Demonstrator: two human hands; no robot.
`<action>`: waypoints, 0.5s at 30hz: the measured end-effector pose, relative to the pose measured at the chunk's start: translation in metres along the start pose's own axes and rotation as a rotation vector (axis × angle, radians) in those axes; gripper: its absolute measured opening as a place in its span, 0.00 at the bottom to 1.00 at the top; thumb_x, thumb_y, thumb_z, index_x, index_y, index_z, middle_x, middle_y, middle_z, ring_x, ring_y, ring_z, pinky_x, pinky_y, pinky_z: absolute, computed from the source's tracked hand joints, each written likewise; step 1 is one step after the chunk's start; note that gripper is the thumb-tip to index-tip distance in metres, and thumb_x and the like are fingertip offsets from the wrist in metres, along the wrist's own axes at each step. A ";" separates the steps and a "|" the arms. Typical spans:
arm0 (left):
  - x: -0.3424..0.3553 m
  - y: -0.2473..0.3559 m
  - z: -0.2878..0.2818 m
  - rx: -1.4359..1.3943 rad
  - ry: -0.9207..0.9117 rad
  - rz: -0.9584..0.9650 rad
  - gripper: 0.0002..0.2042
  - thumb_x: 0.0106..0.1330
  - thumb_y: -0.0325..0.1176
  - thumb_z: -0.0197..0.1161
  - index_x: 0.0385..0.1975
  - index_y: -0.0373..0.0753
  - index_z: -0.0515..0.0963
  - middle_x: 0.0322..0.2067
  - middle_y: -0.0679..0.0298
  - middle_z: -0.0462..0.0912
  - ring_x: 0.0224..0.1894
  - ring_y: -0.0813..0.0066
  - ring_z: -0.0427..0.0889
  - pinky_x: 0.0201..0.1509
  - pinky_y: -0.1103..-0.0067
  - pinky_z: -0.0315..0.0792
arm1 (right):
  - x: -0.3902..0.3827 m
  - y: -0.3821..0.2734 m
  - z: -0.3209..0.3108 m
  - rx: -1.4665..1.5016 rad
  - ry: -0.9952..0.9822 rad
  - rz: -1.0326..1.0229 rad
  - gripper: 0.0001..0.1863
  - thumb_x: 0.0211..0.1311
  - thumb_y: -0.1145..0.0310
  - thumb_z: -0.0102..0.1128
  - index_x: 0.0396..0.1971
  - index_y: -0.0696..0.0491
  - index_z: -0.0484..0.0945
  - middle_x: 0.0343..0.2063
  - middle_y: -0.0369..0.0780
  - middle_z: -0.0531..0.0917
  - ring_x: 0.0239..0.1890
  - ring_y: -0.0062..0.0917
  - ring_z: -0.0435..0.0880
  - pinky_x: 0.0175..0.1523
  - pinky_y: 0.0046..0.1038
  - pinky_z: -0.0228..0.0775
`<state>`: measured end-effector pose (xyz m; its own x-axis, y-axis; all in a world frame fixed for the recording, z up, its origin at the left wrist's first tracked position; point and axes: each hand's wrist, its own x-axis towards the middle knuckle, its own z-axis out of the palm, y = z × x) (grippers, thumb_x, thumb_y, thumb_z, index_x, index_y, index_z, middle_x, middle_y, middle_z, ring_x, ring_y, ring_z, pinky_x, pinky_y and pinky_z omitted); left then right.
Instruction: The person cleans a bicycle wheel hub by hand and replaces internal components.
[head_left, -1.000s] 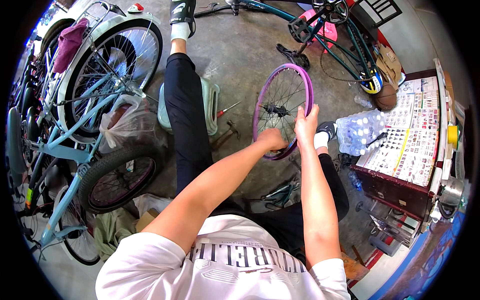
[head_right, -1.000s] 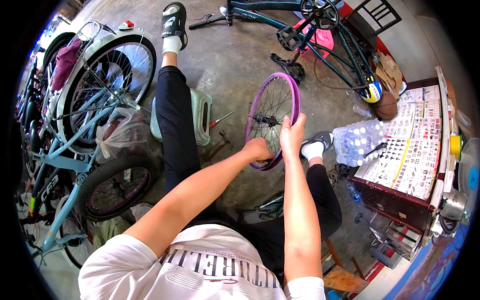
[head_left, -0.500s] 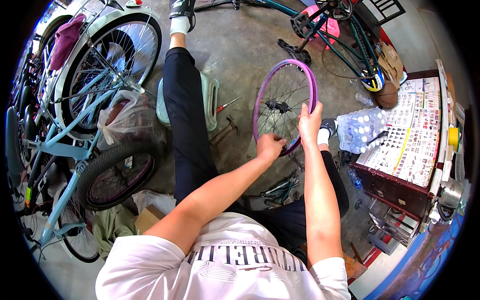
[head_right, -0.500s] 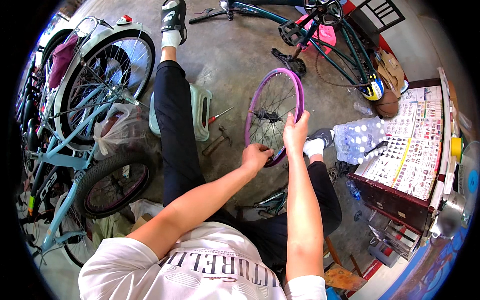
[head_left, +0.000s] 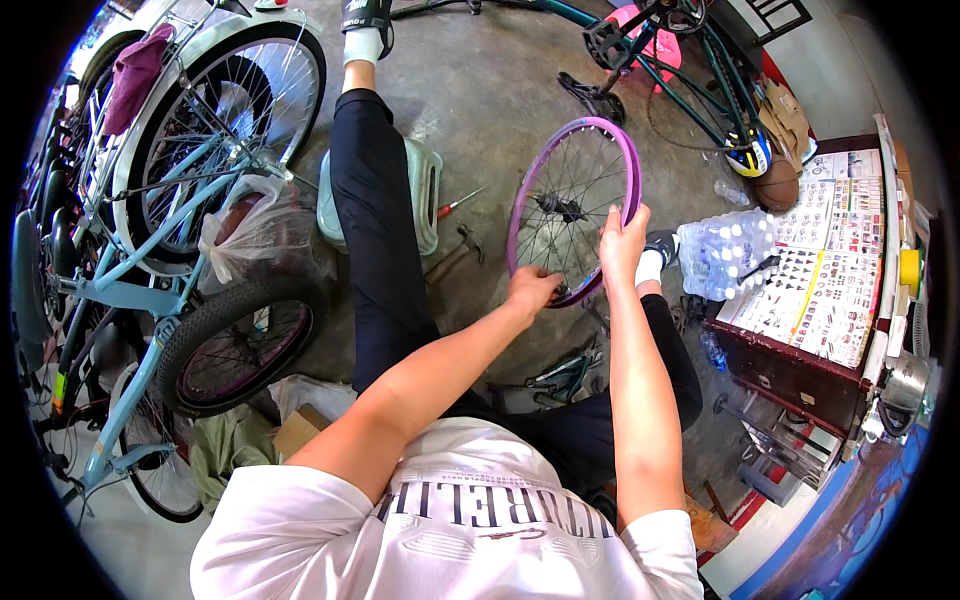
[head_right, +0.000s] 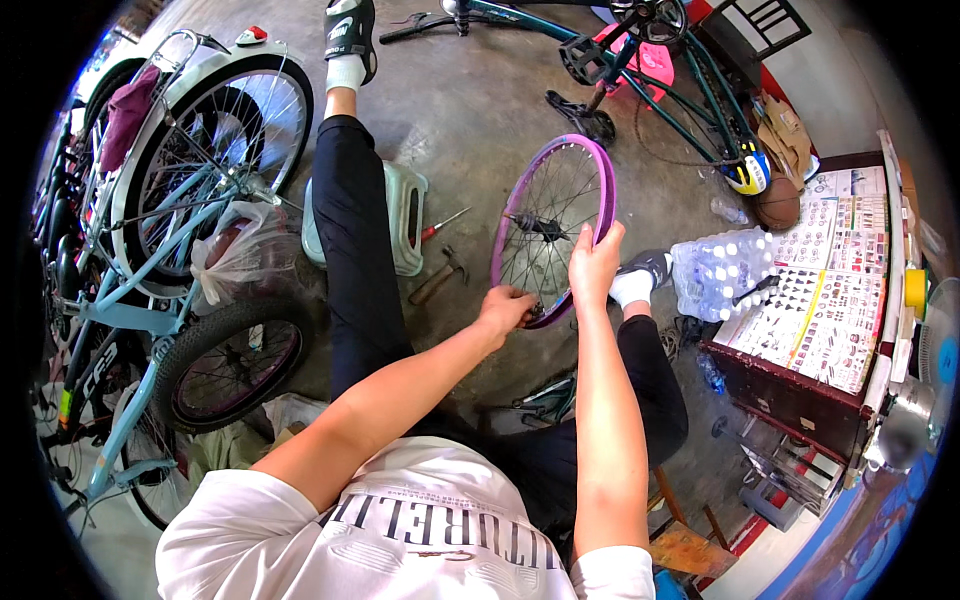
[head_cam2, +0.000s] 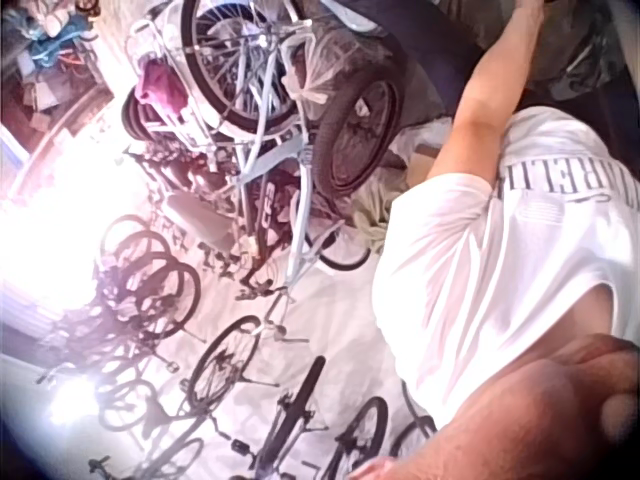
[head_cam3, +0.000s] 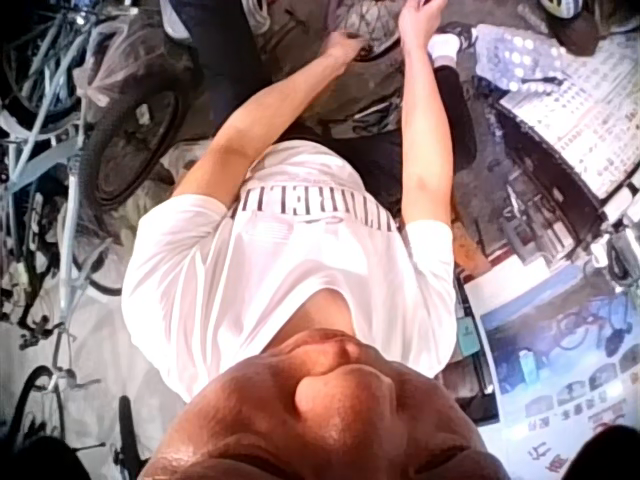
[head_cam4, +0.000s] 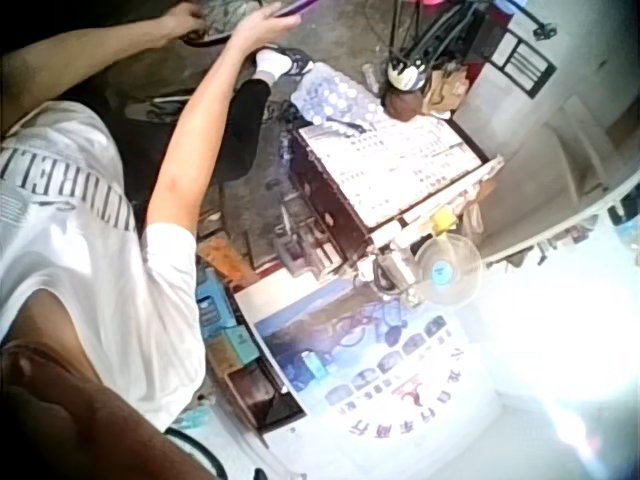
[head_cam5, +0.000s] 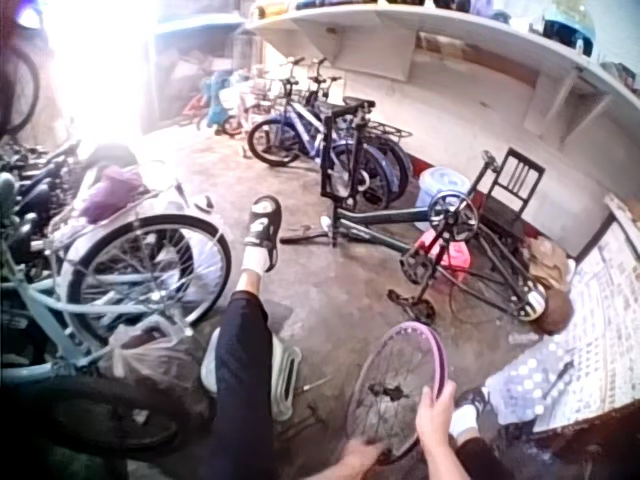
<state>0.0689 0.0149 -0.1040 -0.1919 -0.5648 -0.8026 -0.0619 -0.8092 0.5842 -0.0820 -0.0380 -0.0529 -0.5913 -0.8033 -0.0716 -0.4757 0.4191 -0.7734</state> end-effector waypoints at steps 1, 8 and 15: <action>0.023 -0.024 -0.011 -0.063 -0.043 -0.155 0.10 0.66 0.31 0.66 0.38 0.28 0.83 0.25 0.61 0.82 0.23 0.74 0.81 0.29 0.75 0.76 | 0.005 -0.006 0.003 -0.010 -0.015 -0.029 0.18 0.73 0.65 0.56 0.54 0.59 0.67 0.40 0.55 0.84 0.44 0.51 0.84 0.50 0.44 0.73; 0.015 -0.016 -0.017 0.350 0.132 0.181 0.13 0.62 0.33 0.70 0.44 0.34 0.86 0.33 0.58 0.89 0.29 0.74 0.87 0.36 0.75 0.79 | 0.000 0.000 -0.003 0.103 -0.012 -0.039 0.16 0.73 0.66 0.57 0.54 0.57 0.67 0.26 0.44 0.80 0.24 0.29 0.81 0.32 0.34 0.72; 0.026 -0.019 -0.015 0.443 0.021 0.149 0.15 0.63 0.36 0.73 0.45 0.33 0.86 0.35 0.59 0.89 0.32 0.74 0.88 0.38 0.75 0.81 | -0.006 -0.002 -0.004 0.115 -0.040 -0.043 0.16 0.73 0.66 0.57 0.53 0.58 0.68 0.28 0.44 0.81 0.25 0.29 0.82 0.34 0.34 0.74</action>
<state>0.0796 0.0135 -0.1378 -0.2108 -0.6768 -0.7054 -0.4480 -0.5745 0.6850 -0.0794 -0.0324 -0.0482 -0.5444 -0.8367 -0.0601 -0.4208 0.3344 -0.8433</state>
